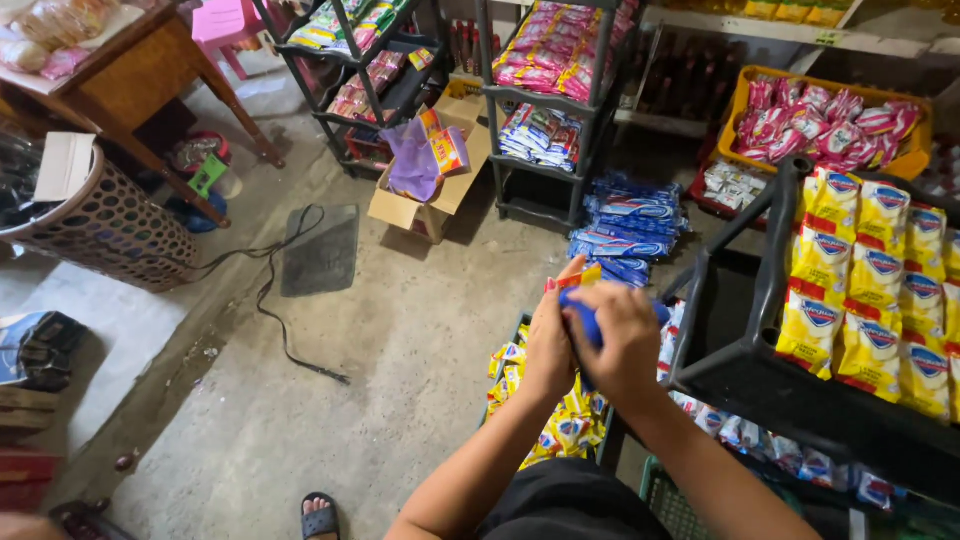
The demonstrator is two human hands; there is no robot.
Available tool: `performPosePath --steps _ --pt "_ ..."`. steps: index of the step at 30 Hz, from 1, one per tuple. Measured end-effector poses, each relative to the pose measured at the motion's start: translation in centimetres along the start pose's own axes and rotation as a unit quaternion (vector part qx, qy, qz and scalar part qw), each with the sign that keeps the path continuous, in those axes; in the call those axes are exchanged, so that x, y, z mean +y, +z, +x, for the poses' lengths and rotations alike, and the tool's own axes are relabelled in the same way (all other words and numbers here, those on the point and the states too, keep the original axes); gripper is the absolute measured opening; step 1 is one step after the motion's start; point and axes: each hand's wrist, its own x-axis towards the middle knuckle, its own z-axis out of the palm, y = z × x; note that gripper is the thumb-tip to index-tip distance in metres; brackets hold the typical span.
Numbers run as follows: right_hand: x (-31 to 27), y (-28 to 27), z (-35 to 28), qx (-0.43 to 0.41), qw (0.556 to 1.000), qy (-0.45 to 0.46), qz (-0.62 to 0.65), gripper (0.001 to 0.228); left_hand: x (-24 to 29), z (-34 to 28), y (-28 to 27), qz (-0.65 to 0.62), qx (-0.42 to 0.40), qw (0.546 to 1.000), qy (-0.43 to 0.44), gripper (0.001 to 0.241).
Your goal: Wiping snack packets with a cleaning cloth and arranging them neatly on a shelf.
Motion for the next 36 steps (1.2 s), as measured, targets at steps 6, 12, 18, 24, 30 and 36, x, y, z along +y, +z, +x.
performPosePath --steps 6,12,18,24,30,36 --pt "1.0 0.3 0.7 0.01 0.998 0.056 0.021 0.01 -0.4 -0.3 -0.1 0.051 0.017 0.999 0.002 0.058" --pt "-0.2 0.2 -0.7 -0.036 0.999 -0.001 -0.012 0.018 -0.1 -0.4 -0.9 -0.051 -0.03 0.998 -0.03 0.055" --pt "-0.5 1.3 -0.8 -0.006 0.998 0.067 0.009 0.018 1.3 -0.3 -0.5 0.026 -0.007 0.999 -0.018 0.056" --pt "-0.1 1.9 -1.5 -0.039 0.999 0.019 0.008 0.019 -0.8 0.3 -2.9 -0.148 -0.047 0.986 -0.065 0.053" --pt "1.4 1.6 -2.6 -0.043 0.998 -0.022 0.036 0.025 -0.2 0.4 -3.1 -0.133 -0.016 0.989 -0.067 0.056" --pt "2.9 0.5 -1.1 -0.122 0.967 -0.215 0.06 0.028 1.3 0.5 -3.5 -0.124 -0.026 0.986 -0.108 0.057"
